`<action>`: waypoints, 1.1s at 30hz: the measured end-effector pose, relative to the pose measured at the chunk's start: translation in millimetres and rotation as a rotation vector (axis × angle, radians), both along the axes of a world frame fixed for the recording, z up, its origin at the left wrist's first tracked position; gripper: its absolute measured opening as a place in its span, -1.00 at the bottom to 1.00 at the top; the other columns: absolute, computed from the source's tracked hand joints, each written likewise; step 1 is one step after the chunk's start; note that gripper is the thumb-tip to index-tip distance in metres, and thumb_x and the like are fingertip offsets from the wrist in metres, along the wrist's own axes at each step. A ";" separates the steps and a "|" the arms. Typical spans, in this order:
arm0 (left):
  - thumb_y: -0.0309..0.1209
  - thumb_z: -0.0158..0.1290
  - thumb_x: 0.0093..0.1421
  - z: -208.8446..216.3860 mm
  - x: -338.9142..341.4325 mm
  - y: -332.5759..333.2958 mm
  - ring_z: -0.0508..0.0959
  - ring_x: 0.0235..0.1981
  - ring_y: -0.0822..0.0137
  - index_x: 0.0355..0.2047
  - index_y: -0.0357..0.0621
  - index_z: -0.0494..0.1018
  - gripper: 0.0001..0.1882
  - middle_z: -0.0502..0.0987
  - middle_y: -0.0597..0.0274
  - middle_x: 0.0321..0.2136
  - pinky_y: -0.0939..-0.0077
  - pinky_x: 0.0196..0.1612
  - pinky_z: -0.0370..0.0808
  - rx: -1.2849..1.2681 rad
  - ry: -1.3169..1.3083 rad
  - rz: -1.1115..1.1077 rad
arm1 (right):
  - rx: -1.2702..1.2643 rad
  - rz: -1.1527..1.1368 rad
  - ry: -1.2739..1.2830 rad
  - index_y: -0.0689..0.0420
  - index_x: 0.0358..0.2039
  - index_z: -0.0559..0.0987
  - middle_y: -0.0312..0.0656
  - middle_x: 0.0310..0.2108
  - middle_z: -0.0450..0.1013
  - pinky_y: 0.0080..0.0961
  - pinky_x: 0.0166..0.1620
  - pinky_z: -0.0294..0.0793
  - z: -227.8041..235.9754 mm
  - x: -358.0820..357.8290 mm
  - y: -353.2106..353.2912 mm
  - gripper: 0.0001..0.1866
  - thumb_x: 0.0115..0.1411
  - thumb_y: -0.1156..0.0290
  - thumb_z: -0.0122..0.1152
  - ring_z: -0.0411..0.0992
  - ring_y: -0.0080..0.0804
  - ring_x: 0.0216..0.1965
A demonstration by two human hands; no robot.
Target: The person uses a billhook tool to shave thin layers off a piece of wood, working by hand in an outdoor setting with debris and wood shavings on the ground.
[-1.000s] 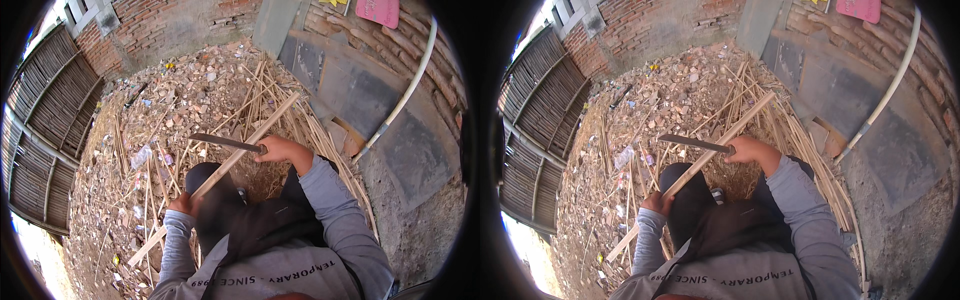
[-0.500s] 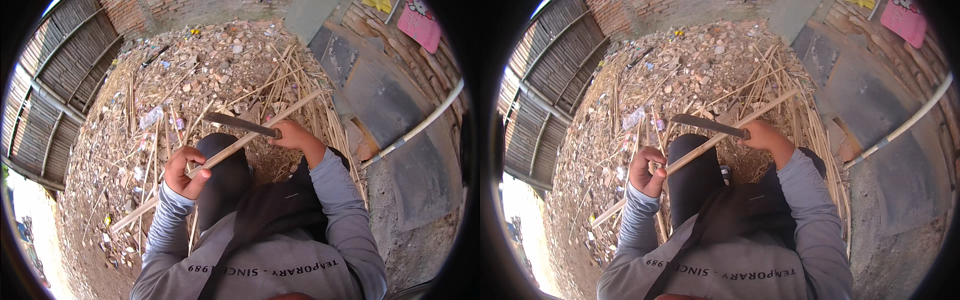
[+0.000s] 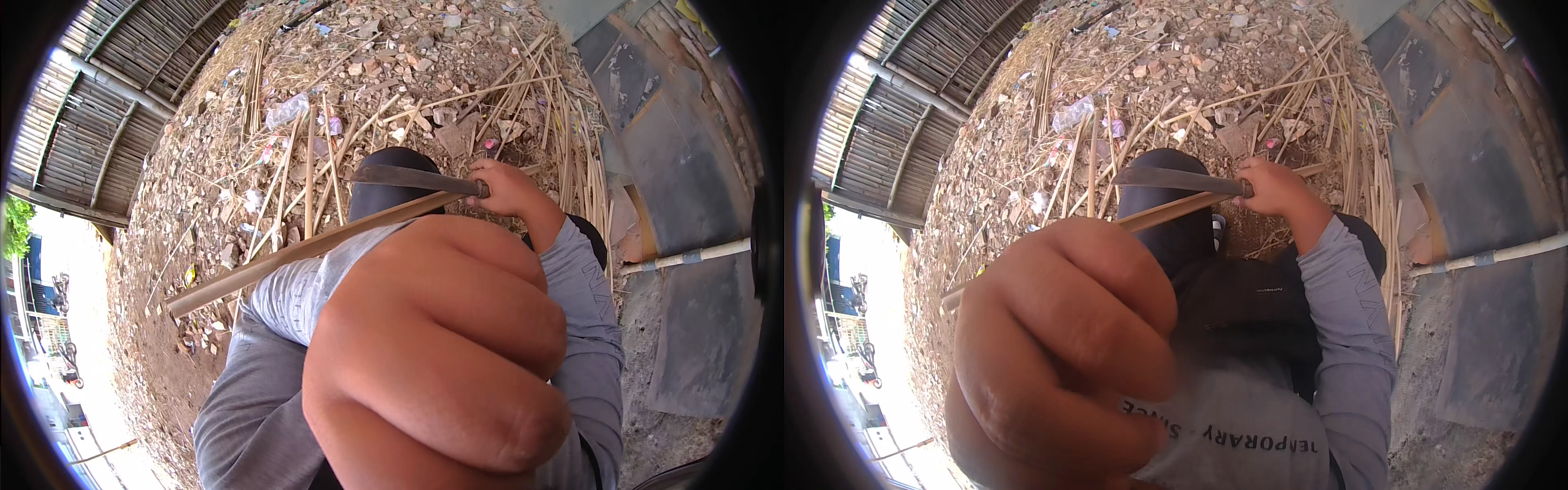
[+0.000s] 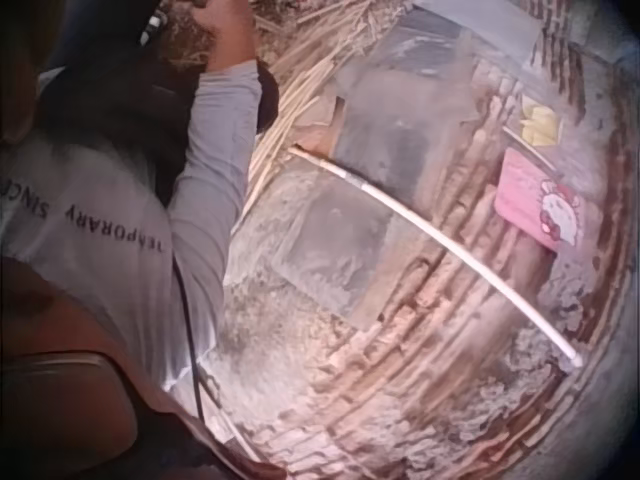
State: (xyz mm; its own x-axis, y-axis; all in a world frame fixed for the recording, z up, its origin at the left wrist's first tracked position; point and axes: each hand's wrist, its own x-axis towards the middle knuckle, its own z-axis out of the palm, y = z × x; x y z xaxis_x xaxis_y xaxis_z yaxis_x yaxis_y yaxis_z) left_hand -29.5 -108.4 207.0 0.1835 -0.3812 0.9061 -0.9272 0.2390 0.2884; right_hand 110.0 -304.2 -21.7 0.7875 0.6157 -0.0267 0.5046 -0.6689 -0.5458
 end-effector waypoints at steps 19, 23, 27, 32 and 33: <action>-0.32 0.33 0.02 -46.1 34.1 27.5 0.56 -0.51 0.20 -0.27 -0.26 0.49 -0.65 0.54 0.06 -0.44 0.45 -0.48 0.49 0.282 0.035 0.575 | -0.156 -0.146 -0.059 0.02 -0.25 0.63 -0.07 -0.42 0.54 -0.18 -0.24 0.47 22.5 14.4 -22.8 -0.66 -0.05 0.18 0.40 0.53 -0.07 -0.30; -0.26 0.32 0.01 -104.7 35.7 67.8 0.56 -0.31 0.06 -0.18 -0.25 0.46 -0.55 0.52 0.02 -0.27 0.27 -0.23 0.51 0.769 0.190 1.016 | -0.011 -0.321 -0.079 0.10 -0.24 0.63 -0.04 -0.50 0.52 -0.21 -0.32 0.44 29.3 15.3 -49.1 -0.65 -0.04 0.23 0.41 0.53 -0.08 -0.40; -0.11 0.28 0.03 -134.0 18.7 88.7 0.57 -0.32 -0.09 -0.16 -0.18 0.45 -0.51 0.55 -0.02 -0.30 0.10 -0.30 0.50 0.926 0.413 1.034 | 0.047 -0.408 -0.112 0.14 -0.23 0.61 -0.04 -0.49 0.51 -0.25 -0.34 0.42 37.4 3.3 -69.9 -0.64 -0.02 0.25 0.41 0.51 -0.14 -0.44; -0.04 0.17 0.13 -142.4 2.5 91.0 0.59 -0.43 -0.16 -0.28 -0.17 0.42 -0.57 0.56 -0.14 -0.54 0.02 -0.37 0.50 1.333 0.736 1.112 | 0.080 -0.422 -0.100 0.15 -0.26 0.61 -0.04 -0.51 0.50 -0.24 -0.34 0.41 54.1 -20.1 -76.4 -0.68 -0.02 0.28 0.40 0.49 -0.12 -0.44; -0.03 0.15 0.15 -144.6 1.8 92.5 0.58 -0.43 -0.18 -0.29 -0.17 0.41 -0.57 0.55 -0.16 -0.55 0.00 -0.38 0.49 1.343 0.755 1.100 | 0.100 -0.408 -0.078 0.15 -0.27 0.61 -0.04 -0.50 0.50 -0.24 -0.34 0.41 55.5 -24.0 -77.9 -0.68 -0.03 0.30 0.40 0.49 -0.11 -0.42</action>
State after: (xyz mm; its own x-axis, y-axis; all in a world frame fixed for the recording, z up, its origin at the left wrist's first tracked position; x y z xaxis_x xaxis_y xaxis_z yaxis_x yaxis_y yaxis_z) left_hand -27.7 -15.9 62.3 0.9662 -0.1225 -0.2268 -0.0975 -0.9882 0.1184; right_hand 85.9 -382.1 33.8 0.9644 0.2497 0.0872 0.2521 -0.7679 -0.5888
